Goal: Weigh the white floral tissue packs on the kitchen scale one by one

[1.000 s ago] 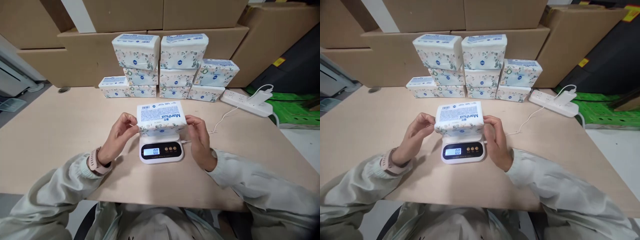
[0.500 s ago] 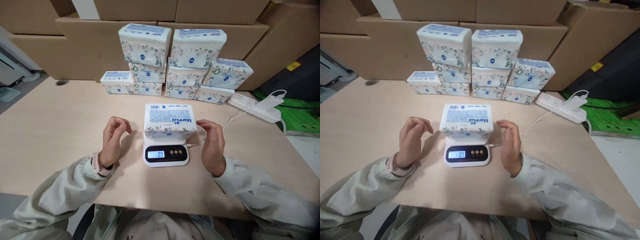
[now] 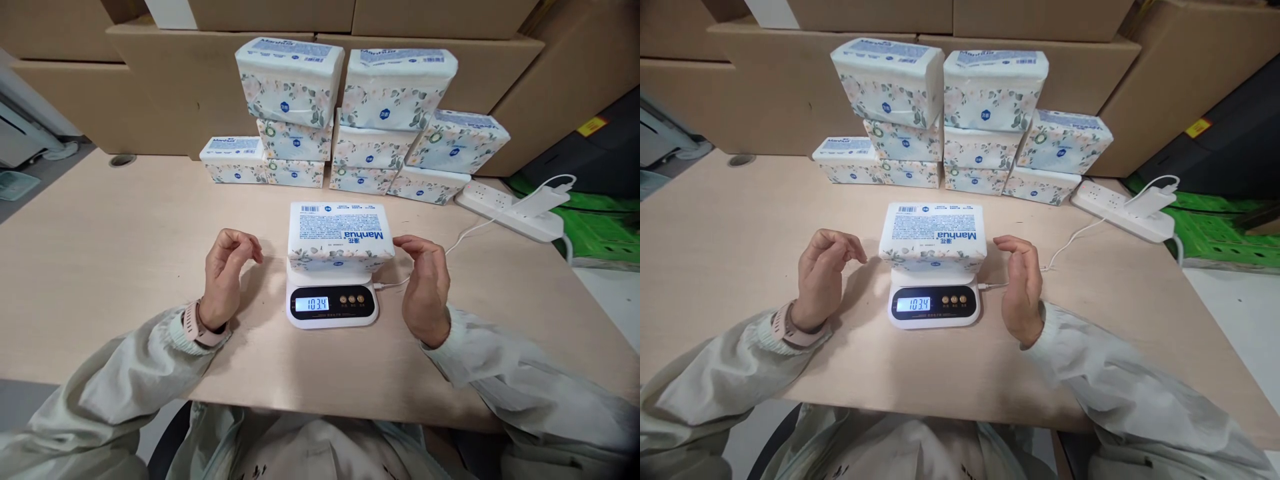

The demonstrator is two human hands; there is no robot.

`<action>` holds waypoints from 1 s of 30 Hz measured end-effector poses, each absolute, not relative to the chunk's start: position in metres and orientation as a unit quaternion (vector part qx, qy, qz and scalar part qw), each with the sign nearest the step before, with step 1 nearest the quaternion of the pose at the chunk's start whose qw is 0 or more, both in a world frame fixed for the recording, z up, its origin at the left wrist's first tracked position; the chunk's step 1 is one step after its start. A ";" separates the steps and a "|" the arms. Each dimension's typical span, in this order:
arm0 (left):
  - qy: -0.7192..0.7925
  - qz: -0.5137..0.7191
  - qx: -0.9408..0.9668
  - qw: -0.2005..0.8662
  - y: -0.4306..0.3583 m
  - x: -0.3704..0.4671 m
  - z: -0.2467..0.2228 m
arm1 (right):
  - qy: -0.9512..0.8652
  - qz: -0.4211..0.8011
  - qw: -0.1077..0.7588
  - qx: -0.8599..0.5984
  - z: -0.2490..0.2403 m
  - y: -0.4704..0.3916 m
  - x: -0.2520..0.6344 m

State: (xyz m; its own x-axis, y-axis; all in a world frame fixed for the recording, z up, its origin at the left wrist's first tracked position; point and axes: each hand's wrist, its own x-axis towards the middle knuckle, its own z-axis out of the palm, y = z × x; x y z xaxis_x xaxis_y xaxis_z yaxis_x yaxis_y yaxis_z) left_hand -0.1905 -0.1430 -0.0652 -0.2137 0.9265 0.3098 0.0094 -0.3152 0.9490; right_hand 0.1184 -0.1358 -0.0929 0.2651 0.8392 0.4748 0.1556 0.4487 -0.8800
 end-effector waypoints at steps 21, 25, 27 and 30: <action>0.367 0.408 0.711 0.439 -0.118 -0.186 -0.046 | -0.469 0.486 0.480 -0.560 -0.025 -0.145 0.107; 0.314 0.424 0.687 0.500 -0.120 -0.184 -0.047 | -0.520 0.577 0.390 -0.494 0.011 -0.151 0.086; 0.348 0.479 0.663 0.459 -0.114 -0.196 -0.043 | -0.564 0.592 0.355 -0.453 0.026 -0.141 0.063; 0.429 0.580 0.599 0.348 -0.089 -0.233 -0.031 | -0.630 0.571 0.365 -0.380 0.034 -0.099 0.007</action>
State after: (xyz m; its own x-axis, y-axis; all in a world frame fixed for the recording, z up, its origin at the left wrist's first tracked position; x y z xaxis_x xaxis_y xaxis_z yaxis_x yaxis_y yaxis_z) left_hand -0.2335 -0.0890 -0.0306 -0.0407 0.9176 0.3954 0.1109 -0.3892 0.9145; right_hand 0.0068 -0.0988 0.0338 -0.4455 0.8949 0.0260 0.0623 0.0600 -0.9963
